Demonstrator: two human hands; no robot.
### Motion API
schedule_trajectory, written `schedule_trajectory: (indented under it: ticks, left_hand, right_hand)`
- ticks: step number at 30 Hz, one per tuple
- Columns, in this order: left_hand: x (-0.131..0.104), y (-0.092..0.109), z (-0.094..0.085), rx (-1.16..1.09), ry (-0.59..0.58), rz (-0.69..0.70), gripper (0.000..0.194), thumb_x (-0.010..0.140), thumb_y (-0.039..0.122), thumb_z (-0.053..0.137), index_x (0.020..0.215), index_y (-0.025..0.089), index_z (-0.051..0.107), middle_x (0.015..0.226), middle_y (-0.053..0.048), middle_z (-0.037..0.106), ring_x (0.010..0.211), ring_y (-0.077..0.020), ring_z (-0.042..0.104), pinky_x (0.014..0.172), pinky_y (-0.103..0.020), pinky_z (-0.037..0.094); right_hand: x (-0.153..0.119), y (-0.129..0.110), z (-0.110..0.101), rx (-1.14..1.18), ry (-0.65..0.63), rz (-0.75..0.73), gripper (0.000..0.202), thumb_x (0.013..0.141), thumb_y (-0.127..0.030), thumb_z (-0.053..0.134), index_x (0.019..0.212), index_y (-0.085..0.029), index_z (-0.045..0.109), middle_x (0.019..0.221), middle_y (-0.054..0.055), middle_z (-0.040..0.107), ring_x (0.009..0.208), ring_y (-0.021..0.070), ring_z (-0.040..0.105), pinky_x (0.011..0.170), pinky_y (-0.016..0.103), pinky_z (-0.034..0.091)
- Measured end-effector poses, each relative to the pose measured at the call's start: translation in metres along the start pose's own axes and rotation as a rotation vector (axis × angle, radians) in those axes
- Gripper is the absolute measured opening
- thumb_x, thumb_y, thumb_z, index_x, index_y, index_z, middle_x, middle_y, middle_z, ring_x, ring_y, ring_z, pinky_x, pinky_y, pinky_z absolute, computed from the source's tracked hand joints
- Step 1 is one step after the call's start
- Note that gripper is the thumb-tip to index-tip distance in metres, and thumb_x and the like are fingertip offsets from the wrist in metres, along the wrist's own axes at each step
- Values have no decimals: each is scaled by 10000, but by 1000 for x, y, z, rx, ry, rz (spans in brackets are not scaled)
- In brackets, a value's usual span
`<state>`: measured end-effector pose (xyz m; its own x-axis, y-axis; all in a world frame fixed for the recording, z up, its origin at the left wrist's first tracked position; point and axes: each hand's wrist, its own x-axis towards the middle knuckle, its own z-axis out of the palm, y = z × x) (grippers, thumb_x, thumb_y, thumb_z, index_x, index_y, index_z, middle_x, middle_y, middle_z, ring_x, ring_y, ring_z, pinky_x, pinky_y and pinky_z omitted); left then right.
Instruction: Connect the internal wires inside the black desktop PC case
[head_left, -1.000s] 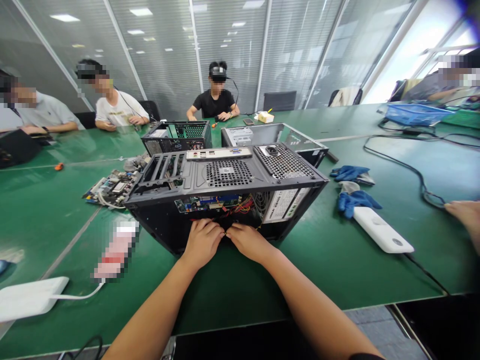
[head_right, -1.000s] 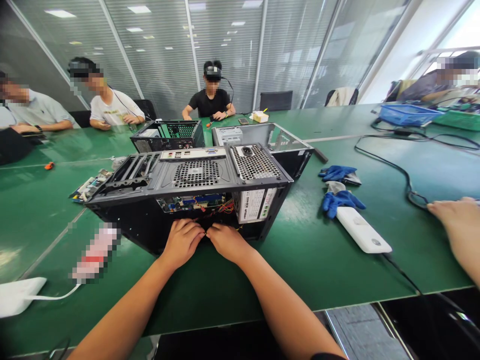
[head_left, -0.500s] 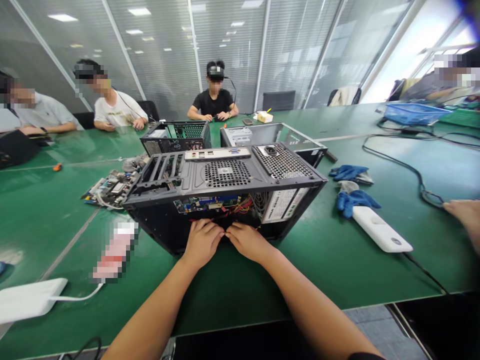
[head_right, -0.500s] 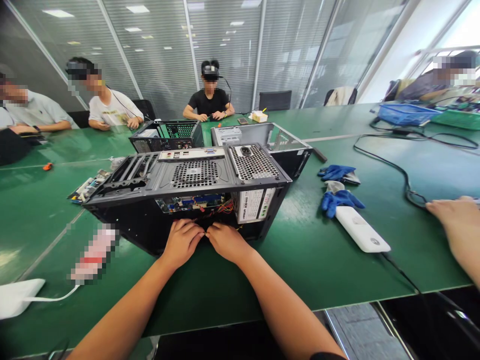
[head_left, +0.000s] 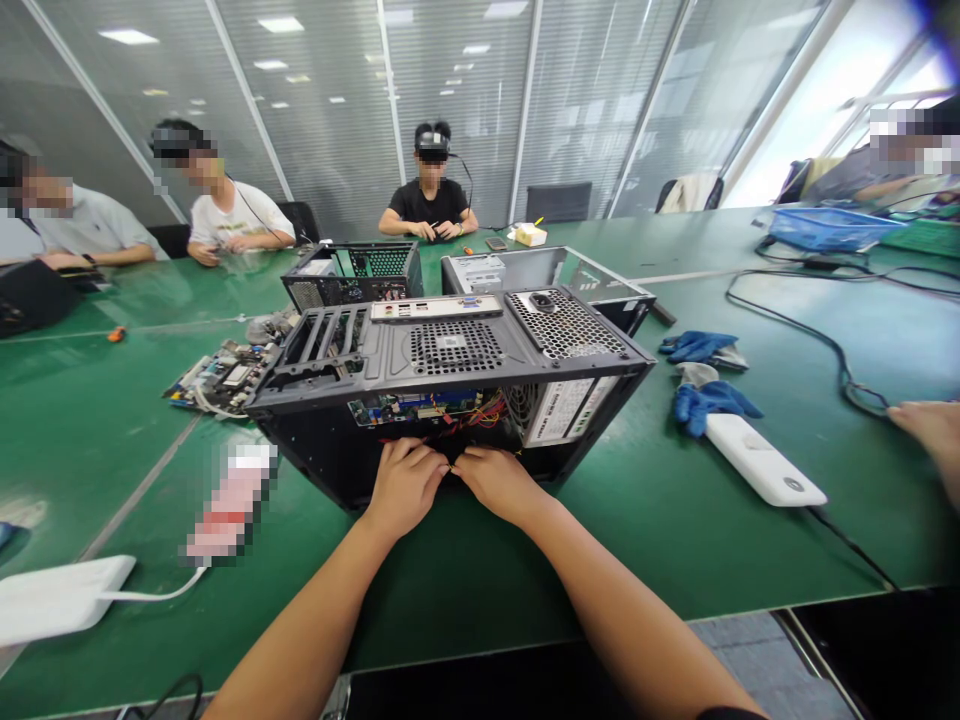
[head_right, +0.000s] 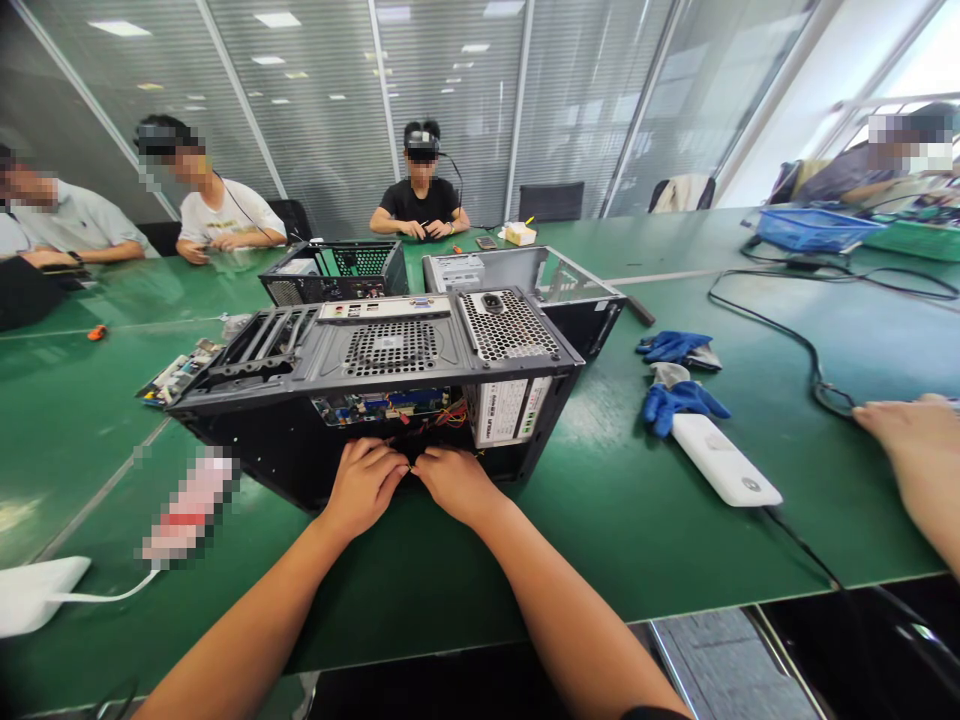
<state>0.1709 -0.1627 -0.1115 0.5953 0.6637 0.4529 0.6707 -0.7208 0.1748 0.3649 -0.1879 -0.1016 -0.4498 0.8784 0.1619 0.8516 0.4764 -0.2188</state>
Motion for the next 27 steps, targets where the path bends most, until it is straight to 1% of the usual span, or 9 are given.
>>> schedule_trajectory:
  ticks: [3,6,12,17,23,27]
  left_hand:
    - [1,1,-1,-24,-26,-19,195,975,287,503,950,231,688,895,-35,708,997,-246,532,844,-403,372]
    - [1,1,-1,-62,-34,-43,193,975,292,505,948,230,686,894,-28,708,1002,-238,536,851,-393,374]
    - [-1,-2,2,-83,18,-18,194,981,286,499,981,227,684,932,-36,710,1019,-237,537,881,-391,386]
    - [-2,-2,2,-91,38,-6,194,980,286,504,973,223,687,962,-41,701,1013,-233,537,875,-386,395]
    - [0,0,0,-79,-15,-30,193,978,288,502,961,222,682,917,-38,698,1019,-246,531,863,-404,387]
    - [1,1,-1,-100,-37,-52,183,966,280,514,921,225,683,878,-31,698,1002,-242,538,845,-395,389]
  right_hand:
    - [0,-1,-1,-41,10,-21,276,1011,-255,461,848,-166,665,845,50,650,788,157,594,684,257,399]
    - [0,-1,-2,-27,13,-25,285,1016,-254,447,852,-162,662,848,53,646,793,156,589,697,259,399]
    - [-2,-2,-1,92,17,15,267,1021,-263,424,901,-165,640,867,39,625,765,136,573,688,256,380]
    - [-3,0,0,127,5,3,249,1015,-247,438,895,-169,641,862,28,625,754,129,571,674,254,363]
    - [-1,1,0,66,19,-8,264,1017,-252,447,876,-168,654,848,36,637,760,139,584,656,253,368]
    - [0,0,1,5,20,-30,281,1014,-241,445,850,-167,660,837,44,636,767,146,582,680,255,381]
